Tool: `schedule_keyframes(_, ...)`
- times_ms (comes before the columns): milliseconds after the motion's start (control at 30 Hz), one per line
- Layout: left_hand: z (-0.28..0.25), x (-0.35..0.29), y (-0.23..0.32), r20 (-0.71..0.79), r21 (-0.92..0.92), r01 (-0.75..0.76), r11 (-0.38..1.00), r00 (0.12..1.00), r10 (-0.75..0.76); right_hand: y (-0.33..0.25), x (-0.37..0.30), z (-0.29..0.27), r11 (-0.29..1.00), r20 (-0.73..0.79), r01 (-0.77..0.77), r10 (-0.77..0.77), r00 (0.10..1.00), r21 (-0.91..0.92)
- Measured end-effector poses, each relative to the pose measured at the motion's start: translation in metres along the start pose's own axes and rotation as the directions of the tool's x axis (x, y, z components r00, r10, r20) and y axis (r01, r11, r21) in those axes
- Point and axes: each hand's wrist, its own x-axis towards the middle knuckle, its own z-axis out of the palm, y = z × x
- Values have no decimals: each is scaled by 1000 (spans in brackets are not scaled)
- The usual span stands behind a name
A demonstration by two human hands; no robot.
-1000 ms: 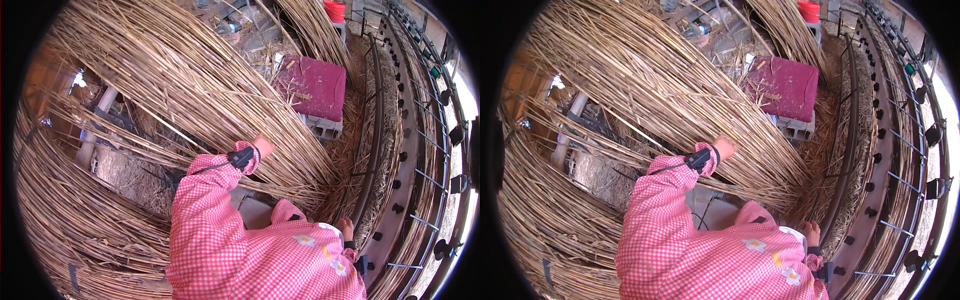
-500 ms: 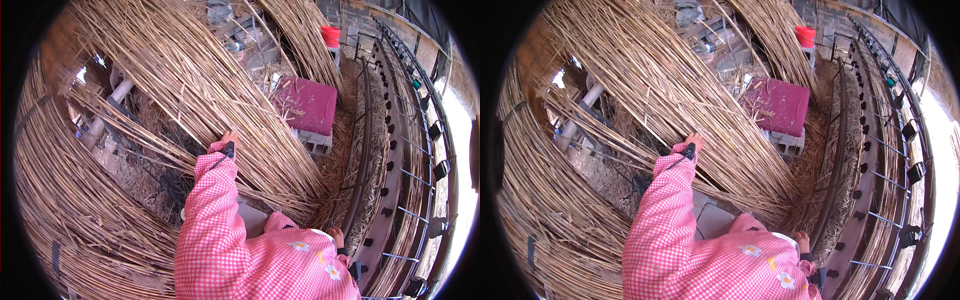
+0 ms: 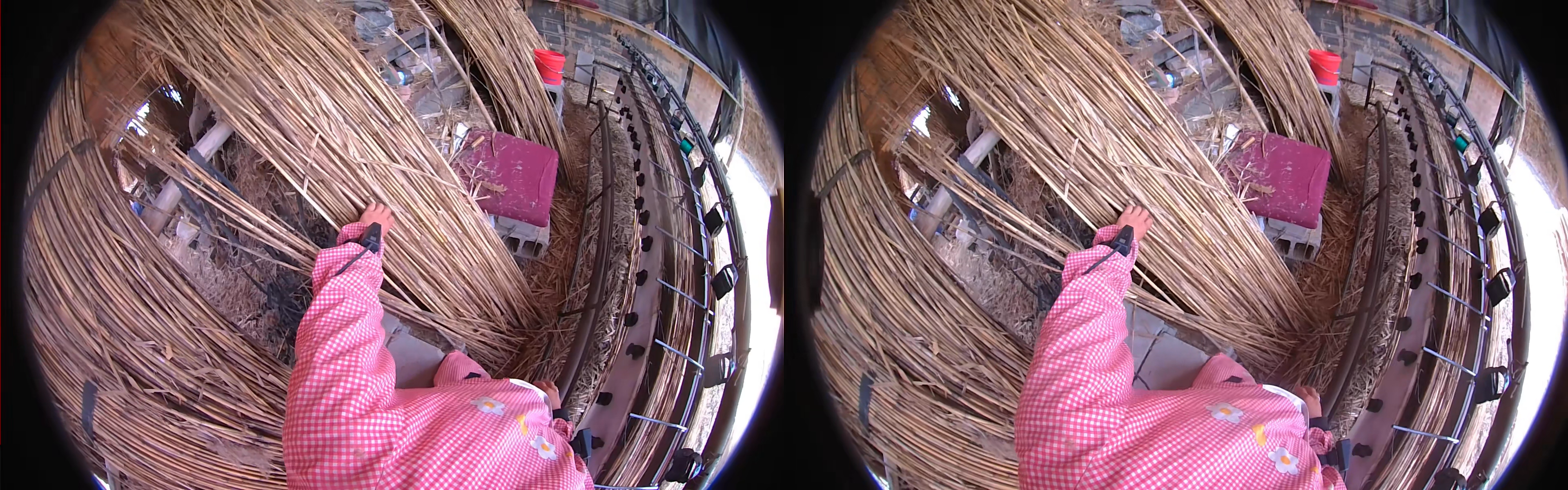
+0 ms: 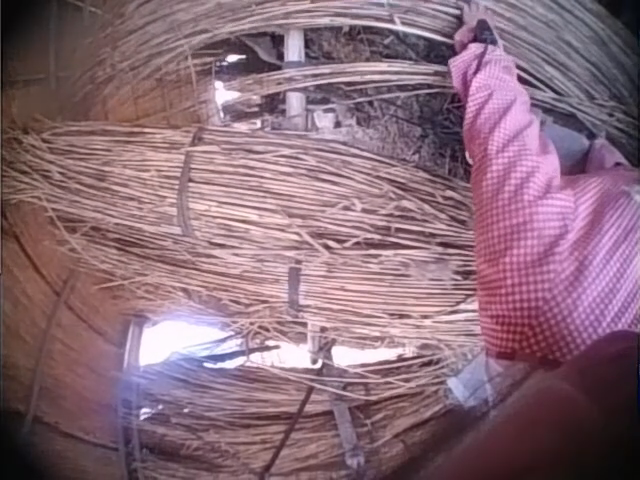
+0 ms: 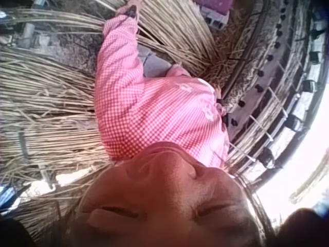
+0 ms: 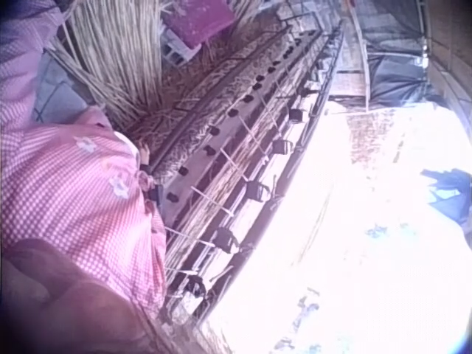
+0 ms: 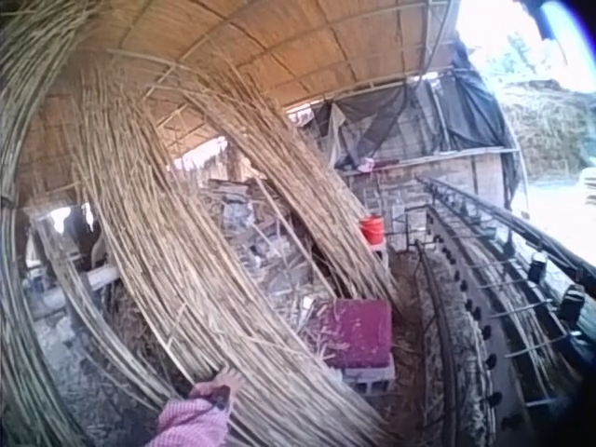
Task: Operating a specialized mechanical binding device to weave dried straw bundles into mats.
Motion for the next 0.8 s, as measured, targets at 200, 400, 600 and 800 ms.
schedule_keyframes(200, -2, 32, 6, 277, -12, -25, 1000, 960, 28, 35, -2, 14, 989, 4, 108, -108, 994, -98)
schedule_keyframes(400, -5, 28, -36, 206, 207, 137, 969, 962, -180, 23, 0, 7, 999, 41, 40, -39, 998, -23)
schedule_keyframes(600, -91, 77, -4, 277, -82, -198, 977, 937, 213, 14, 14, 3, 996, 82, 87, -86, 993, -5)
schedule_keyframes(800, -165, 99, 95, 160, -422, -363, 830, 872, 463, -58, 93, -14, 984, -54, 176, -175, 983, 19)
